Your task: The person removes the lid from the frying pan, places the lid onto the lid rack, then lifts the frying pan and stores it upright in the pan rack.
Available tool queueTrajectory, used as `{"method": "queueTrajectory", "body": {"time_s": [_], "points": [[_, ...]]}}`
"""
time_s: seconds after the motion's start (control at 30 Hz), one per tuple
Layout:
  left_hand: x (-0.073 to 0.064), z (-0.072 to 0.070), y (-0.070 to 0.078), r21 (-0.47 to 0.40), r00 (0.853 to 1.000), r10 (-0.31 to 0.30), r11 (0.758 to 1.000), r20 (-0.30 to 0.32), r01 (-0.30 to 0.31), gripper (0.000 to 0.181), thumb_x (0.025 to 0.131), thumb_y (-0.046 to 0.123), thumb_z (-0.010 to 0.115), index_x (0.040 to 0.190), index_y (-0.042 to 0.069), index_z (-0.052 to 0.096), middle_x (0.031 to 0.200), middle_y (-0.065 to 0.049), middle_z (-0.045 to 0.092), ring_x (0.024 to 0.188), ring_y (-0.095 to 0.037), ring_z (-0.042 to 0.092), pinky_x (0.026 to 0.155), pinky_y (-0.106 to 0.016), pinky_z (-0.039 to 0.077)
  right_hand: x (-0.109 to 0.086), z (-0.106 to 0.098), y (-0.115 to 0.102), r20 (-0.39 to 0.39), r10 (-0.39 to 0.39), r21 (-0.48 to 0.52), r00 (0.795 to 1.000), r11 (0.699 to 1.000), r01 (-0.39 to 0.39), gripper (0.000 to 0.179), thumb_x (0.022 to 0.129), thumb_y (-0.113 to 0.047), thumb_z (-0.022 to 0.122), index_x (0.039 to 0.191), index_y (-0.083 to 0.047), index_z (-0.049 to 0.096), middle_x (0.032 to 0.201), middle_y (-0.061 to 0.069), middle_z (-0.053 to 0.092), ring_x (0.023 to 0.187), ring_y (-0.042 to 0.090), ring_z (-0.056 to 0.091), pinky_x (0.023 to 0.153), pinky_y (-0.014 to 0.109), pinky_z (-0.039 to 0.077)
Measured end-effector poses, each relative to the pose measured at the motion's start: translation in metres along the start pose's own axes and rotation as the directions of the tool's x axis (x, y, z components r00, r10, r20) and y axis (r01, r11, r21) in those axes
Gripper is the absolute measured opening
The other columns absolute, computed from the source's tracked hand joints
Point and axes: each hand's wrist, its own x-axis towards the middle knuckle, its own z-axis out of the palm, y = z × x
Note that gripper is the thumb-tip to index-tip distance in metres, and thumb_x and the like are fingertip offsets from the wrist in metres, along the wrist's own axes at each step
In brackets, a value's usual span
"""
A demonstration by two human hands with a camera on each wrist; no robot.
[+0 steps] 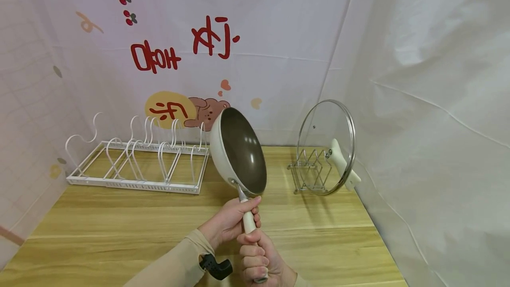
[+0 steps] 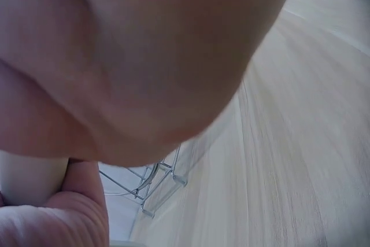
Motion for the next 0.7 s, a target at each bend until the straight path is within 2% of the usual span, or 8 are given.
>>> {"method": "queueTrajectory", "body": {"time_s": [0.23, 0.47, 0.7], "points": [[-0.001, 0.004, 0.0, -0.017, 0.999, -0.004, 1.0, -0.044, 0.003, 0.024, 0.111, 0.029, 0.059, 0.097, 0.013, 0.048, 0.07, 0.01, 0.055, 0.059, -0.006, 0.059, 0.063, -0.019, 0.053, 0.004, -0.001, 0.0, 0.085, 0.02, 0.011, 0.996, 1.0, -0.021, 0.041, 0.109, -0.025, 0.049, 0.073, -0.023, 0.028, 0.053, -0.015, 0.026, 0.041, -0.002, 0.026, 0.042, 0.011, 0.024], [-0.005, 0.007, 0.0, 0.044, 0.991, 0.018, 0.999, -0.131, -0.012, 0.023, 0.108, 0.022, 0.062, 0.094, 0.012, 0.047, 0.066, 0.008, 0.052, 0.055, -0.006, 0.054, 0.058, -0.019, 0.05, 0.007, -0.003, 0.003, 0.085, 0.022, 0.026, 0.996, 0.999, -0.025, 0.04, 0.109, -0.025, 0.048, 0.073, -0.023, 0.03, 0.053, -0.015, 0.027, 0.041, -0.001, 0.028, 0.043, 0.011, 0.025], [-0.008, 0.011, 0.002, 0.093, 0.982, 0.042, 0.995, -0.186, -0.024, 0.022, 0.107, 0.02, 0.063, 0.096, 0.012, 0.047, 0.065, 0.008, 0.051, 0.054, -0.006, 0.053, 0.056, -0.019, 0.05, 0.009, -0.004, 0.004, 0.09, 0.031, 0.011, 0.995, 0.999, -0.032, 0.039, 0.107, -0.025, 0.051, 0.073, -0.023, 0.031, 0.053, -0.015, 0.027, 0.041, -0.002, 0.028, 0.043, 0.011, 0.024]]}}
